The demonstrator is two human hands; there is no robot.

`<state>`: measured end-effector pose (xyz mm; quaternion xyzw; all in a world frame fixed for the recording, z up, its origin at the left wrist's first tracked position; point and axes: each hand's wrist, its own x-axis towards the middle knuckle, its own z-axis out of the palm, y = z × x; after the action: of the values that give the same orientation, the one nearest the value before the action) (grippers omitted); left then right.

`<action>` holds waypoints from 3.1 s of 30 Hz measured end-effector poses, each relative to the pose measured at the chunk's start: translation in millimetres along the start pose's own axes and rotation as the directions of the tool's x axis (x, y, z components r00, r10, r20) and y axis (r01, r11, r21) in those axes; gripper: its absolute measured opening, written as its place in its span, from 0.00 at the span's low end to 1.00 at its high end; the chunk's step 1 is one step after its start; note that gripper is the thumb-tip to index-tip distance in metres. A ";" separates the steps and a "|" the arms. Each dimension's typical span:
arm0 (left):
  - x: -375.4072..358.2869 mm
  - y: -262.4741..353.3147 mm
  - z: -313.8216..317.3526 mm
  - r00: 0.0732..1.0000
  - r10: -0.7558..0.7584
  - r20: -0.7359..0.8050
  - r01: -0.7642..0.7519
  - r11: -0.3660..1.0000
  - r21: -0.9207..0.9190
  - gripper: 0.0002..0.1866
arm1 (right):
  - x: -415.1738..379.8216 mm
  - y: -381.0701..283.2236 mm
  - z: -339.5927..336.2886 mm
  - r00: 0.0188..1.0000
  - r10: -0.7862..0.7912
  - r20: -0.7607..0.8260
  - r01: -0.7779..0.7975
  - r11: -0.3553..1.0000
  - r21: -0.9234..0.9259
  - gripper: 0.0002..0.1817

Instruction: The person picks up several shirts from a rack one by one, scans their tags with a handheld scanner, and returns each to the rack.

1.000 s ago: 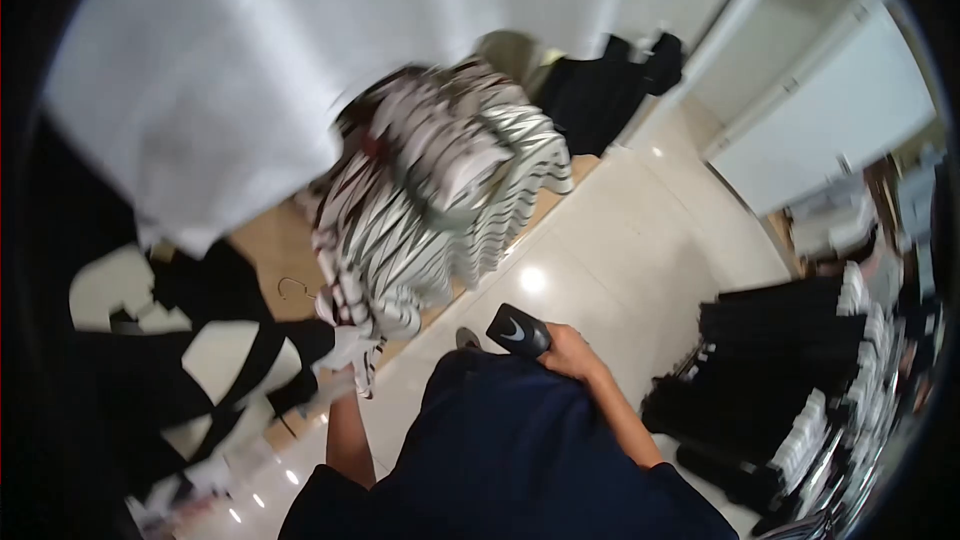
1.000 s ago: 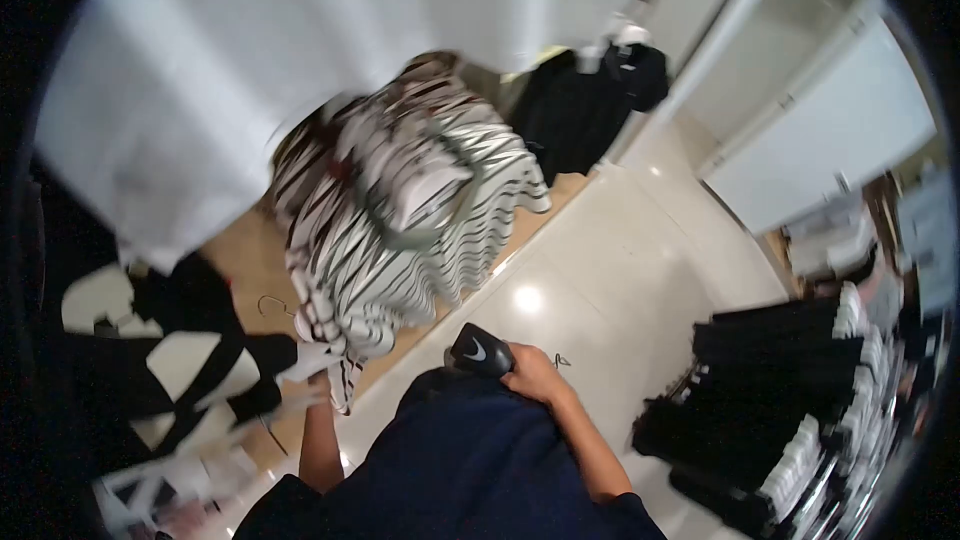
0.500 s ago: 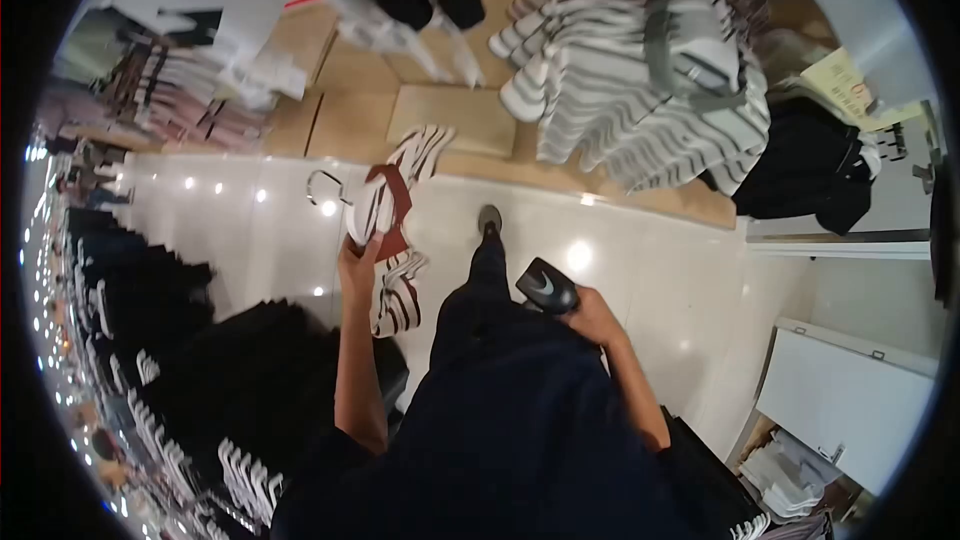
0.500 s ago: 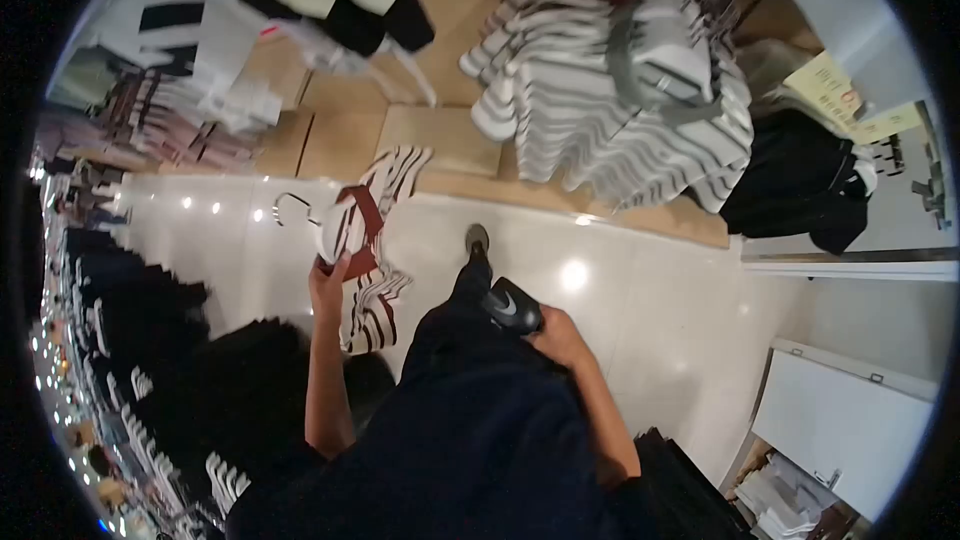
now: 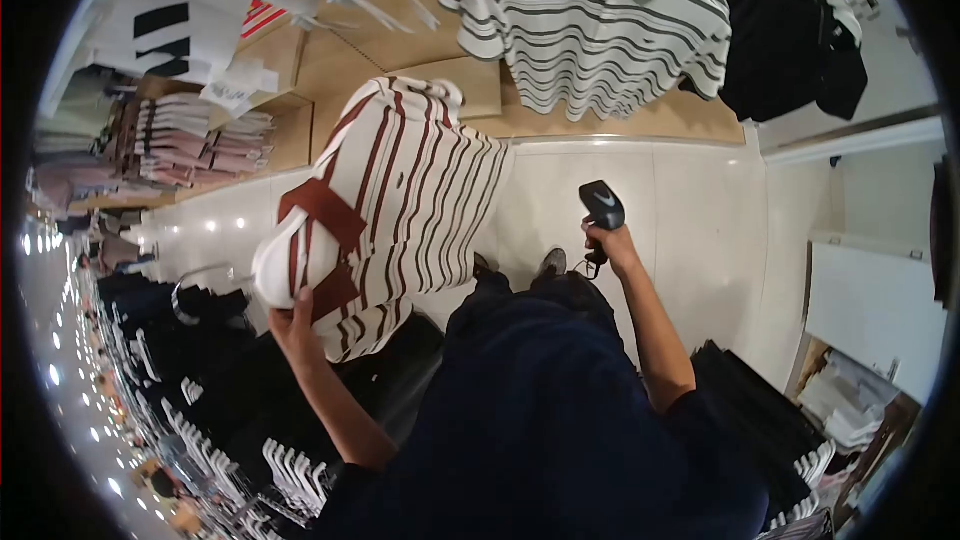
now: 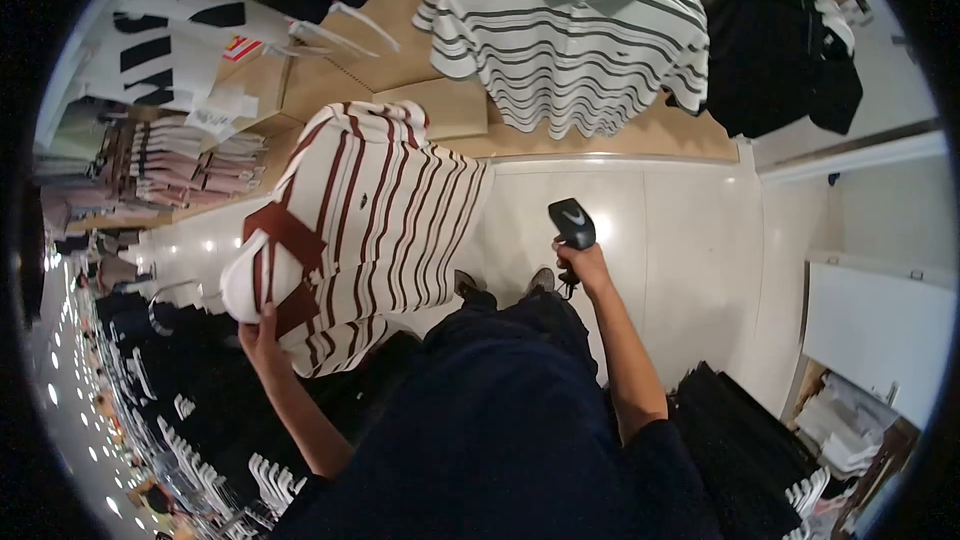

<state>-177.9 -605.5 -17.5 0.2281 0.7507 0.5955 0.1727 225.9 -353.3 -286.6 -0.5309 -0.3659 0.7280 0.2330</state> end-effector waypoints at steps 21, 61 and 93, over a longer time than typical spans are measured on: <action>43.7 153.1 -94.3 0.854 0.447 -0.266 -0.501 0.845 -0.186 0.33 | 95.4 44.7 63.8 0.983 0.085 0.160 -0.175 0.675 0.717 0.35; 127.5 -72.3 53.6 0.735 0.060 0.676 0.511 0.607 -0.609 0.31 | -57.3 -200.3 356.8 0.813 -0.574 0.100 0.460 0.737 0.496 0.19; 192.9 -95.6 102.8 0.846 -0.014 0.533 0.107 0.984 -0.144 0.23 | -62.2 -136.5 297.4 0.830 -0.298 0.471 0.548 0.588 -0.594 0.24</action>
<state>-297.7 -433.8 -131.8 0.3441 0.6277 0.5649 0.4104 -41.0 -398.4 -92.5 -0.3476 -0.7664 0.5275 0.1165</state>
